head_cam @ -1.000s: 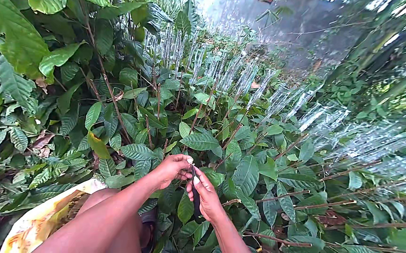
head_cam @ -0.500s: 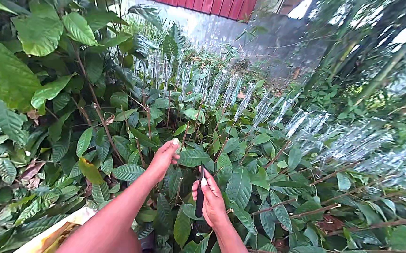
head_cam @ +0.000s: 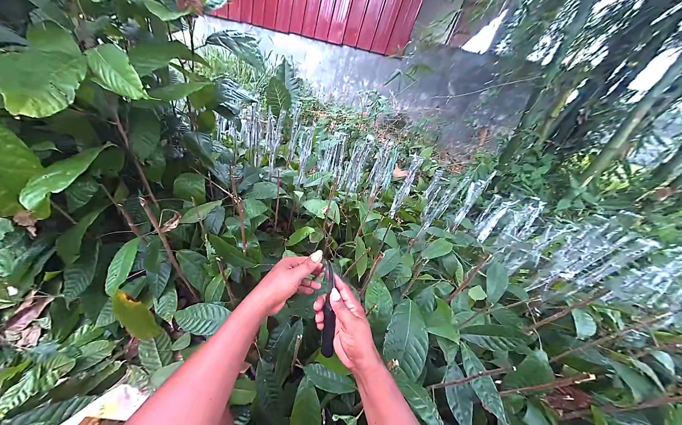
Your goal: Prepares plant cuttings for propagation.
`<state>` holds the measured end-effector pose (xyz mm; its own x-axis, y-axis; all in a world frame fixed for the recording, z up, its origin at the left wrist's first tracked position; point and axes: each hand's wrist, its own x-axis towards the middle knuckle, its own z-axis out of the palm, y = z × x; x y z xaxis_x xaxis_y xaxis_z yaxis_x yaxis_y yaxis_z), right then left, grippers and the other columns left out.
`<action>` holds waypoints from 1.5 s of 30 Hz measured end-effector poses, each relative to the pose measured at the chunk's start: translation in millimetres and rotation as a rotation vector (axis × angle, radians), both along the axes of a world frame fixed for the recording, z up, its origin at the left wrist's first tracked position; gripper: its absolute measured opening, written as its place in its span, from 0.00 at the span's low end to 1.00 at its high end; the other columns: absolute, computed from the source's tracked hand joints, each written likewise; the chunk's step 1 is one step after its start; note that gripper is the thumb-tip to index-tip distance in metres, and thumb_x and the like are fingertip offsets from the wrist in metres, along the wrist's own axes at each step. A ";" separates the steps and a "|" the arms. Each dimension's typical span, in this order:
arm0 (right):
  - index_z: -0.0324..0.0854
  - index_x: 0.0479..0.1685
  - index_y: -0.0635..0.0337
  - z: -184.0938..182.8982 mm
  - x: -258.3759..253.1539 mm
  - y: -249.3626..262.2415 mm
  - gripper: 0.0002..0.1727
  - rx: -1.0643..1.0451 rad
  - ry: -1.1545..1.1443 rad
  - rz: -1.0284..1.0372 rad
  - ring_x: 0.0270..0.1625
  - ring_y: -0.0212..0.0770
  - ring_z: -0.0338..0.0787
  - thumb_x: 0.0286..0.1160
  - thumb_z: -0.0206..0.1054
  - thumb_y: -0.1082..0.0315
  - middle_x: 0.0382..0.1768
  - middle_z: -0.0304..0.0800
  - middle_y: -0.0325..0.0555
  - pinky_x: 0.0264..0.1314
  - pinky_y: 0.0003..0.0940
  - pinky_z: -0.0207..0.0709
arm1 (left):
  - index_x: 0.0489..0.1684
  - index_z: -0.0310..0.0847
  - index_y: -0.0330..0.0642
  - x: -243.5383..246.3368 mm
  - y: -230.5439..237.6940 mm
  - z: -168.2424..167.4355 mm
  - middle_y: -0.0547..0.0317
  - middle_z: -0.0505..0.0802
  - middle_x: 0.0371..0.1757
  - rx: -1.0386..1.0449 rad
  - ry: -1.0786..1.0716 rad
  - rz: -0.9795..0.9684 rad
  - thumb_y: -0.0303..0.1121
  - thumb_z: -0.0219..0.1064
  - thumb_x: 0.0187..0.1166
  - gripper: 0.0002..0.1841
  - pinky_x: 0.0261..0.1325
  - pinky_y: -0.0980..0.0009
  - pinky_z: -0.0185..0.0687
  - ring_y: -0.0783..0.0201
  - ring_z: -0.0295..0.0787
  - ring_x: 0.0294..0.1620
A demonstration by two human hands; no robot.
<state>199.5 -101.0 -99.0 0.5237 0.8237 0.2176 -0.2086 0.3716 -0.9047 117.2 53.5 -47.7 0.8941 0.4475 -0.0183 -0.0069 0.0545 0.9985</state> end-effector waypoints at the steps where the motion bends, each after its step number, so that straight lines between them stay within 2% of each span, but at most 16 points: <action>1: 0.54 0.90 0.66 -0.1 -0.4 1.3 0.30 0.005 -0.024 0.012 0.32 0.35 0.86 0.91 0.46 0.65 0.36 0.86 0.46 0.37 0.28 0.83 | 0.53 0.85 0.36 -2.5 0.7 0.0 0.53 0.92 0.51 0.002 -0.001 -0.006 0.49 0.50 0.93 0.24 0.51 0.64 0.91 0.61 0.93 0.45; 9: 0.57 0.86 0.69 7.1 -4.6 1.5 0.28 -0.006 -0.150 0.035 0.33 0.34 0.85 0.91 0.48 0.65 0.37 0.86 0.45 0.37 0.27 0.82 | 0.47 0.87 0.37 -9.8 0.9 -0.3 0.54 0.94 0.48 0.015 -0.011 -0.026 0.47 0.56 0.91 0.21 0.49 0.65 0.92 0.62 0.94 0.41; 16: 0.57 0.85 0.67 6.3 -2.0 -0.3 0.28 -0.005 -0.127 0.082 0.32 0.33 0.84 0.91 0.49 0.63 0.34 0.84 0.43 0.37 0.26 0.81 | 0.43 0.87 0.37 -10.4 -2.2 2.2 0.55 0.94 0.42 -0.024 -0.002 -0.005 0.47 0.58 0.90 0.21 0.48 0.67 0.91 0.63 0.93 0.39; 23: 0.53 0.89 0.66 -6.9 1.6 -1.3 0.31 -0.007 -0.126 0.123 0.32 0.32 0.83 0.90 0.51 0.63 0.39 0.84 0.43 0.34 0.25 0.81 | 0.41 0.86 0.35 -11.0 -4.7 1.3 0.55 0.93 0.40 -0.089 0.034 0.025 0.39 0.59 0.91 0.16 0.46 0.69 0.90 0.63 0.93 0.37; 25: 0.53 0.89 0.66 -8.6 2.9 -0.3 0.31 -0.020 -0.129 0.124 0.32 0.32 0.83 0.90 0.50 0.63 0.37 0.84 0.42 0.34 0.24 0.80 | 0.44 0.85 0.35 -10.6 -4.5 1.2 0.54 0.93 0.40 -0.101 0.042 0.038 0.38 0.60 0.90 0.14 0.45 0.68 0.91 0.63 0.93 0.37; 28: 0.53 0.90 0.66 -11.7 5.5 1.0 0.31 -0.061 -0.146 0.122 0.31 0.31 0.82 0.90 0.49 0.64 0.35 0.83 0.42 0.34 0.24 0.79 | 0.54 0.82 0.36 -8.5 -4.1 1.2 0.52 0.92 0.44 -0.118 0.055 0.066 0.35 0.62 0.89 0.11 0.43 0.68 0.91 0.62 0.93 0.37; 32: 0.54 0.91 0.65 -8.9 9.1 3.5 0.30 -0.109 -0.166 0.097 0.30 0.31 0.82 0.91 0.48 0.66 0.34 0.84 0.41 0.32 0.24 0.78 | 0.57 0.79 0.37 -4.4 -2.7 0.3 0.52 0.91 0.45 -0.131 0.050 0.090 0.34 0.63 0.88 0.11 0.42 0.69 0.91 0.62 0.93 0.36; 34: 0.55 0.92 0.64 -3.3 9.0 3.6 0.30 -0.131 -0.188 0.035 0.29 0.32 0.81 0.92 0.47 0.66 0.34 0.84 0.43 0.31 0.24 0.77 | 0.71 0.74 0.42 -3.3 -1.4 -3.7 0.50 0.91 0.52 -0.120 0.022 0.093 0.41 0.62 0.89 0.19 0.43 0.66 0.91 0.59 0.93 0.40; 36: 0.51 0.93 0.64 0.2 8.1 0.3 0.31 -0.076 -0.169 -0.066 0.29 0.33 0.81 0.92 0.46 0.65 0.33 0.84 0.43 0.30 0.25 0.78 | 0.91 0.55 0.53 -6.4 0.4 -1.7 0.50 0.86 0.71 -0.058 0.011 0.130 0.53 0.56 0.89 0.33 0.51 0.60 0.89 0.55 0.92 0.54; 37: 0.48 0.93 0.65 1.4 9.1 -2.1 0.32 -0.005 -0.139 -0.107 0.29 0.33 0.82 0.91 0.46 0.65 0.33 0.83 0.43 0.32 0.26 0.80 | 0.94 0.50 0.52 -8.5 2.0 0.7 0.48 0.82 0.76 -0.003 0.006 0.196 0.55 0.55 0.89 0.36 0.55 0.56 0.89 0.52 0.90 0.59; 38: 0.46 0.93 0.66 2.8 11.4 -4.2 0.33 0.067 -0.115 -0.139 0.30 0.32 0.83 0.91 0.46 0.65 0.34 0.83 0.42 0.33 0.26 0.82 | 0.91 0.55 0.47 -10.0 3.5 1.3 0.45 0.82 0.74 0.059 0.002 0.290 0.55 0.55 0.89 0.35 0.56 0.55 0.89 0.51 0.90 0.59; 40: 0.48 0.91 0.66 4.5 18.2 -6.1 0.31 0.141 -0.067 -0.189 0.31 0.33 0.85 0.92 0.44 0.65 0.35 0.83 0.42 0.35 0.27 0.83 | 0.67 0.75 0.37 -12.9 2.8 -1.0 0.47 0.89 0.56 0.117 0.021 0.361 0.51 0.53 0.92 0.25 0.52 0.57 0.88 0.55 0.91 0.51; 41: 0.49 0.91 0.66 4.5 22.7 -5.8 0.30 0.139 -0.055 -0.213 0.32 0.33 0.85 0.93 0.43 0.65 0.35 0.84 0.42 0.36 0.27 0.83 | 0.58 0.81 0.35 -13.0 -0.6 -1.9 0.49 0.91 0.51 0.112 0.042 0.282 0.50 0.47 0.94 0.25 0.51 0.58 0.89 0.57 0.92 0.48; 42: 0.51 0.90 0.66 4.5 27.4 -4.5 0.29 0.127 -0.044 -0.237 0.32 0.34 0.85 0.93 0.42 0.64 0.36 0.84 0.43 0.35 0.27 0.83 | 0.57 0.84 0.34 -9.5 -5.5 -3.7 0.50 0.93 0.53 0.083 0.067 0.166 0.49 0.43 0.95 0.28 0.54 0.58 0.88 0.57 0.92 0.51; 43: 0.52 0.90 0.66 5.5 31.8 -2.1 0.29 0.115 -0.035 -0.256 0.32 0.34 0.86 0.94 0.41 0.64 0.35 0.84 0.43 0.35 0.27 0.83 | 0.65 0.82 0.35 -1.0 -9.3 -6.1 0.50 0.91 0.62 0.042 0.099 0.056 0.49 0.41 0.95 0.29 0.61 0.57 0.85 0.57 0.90 0.58; 45: 0.52 0.90 0.66 9.0 37.3 2.3 0.29 0.095 -0.024 -0.276 0.32 0.34 0.86 0.94 0.39 0.64 0.36 0.84 0.44 0.35 0.27 0.83 | 0.87 0.63 0.40 28.0 -11.4 -12.2 0.46 0.74 0.84 -0.062 0.135 -0.039 0.50 0.44 0.95 0.30 0.74 0.54 0.78 0.52 0.79 0.77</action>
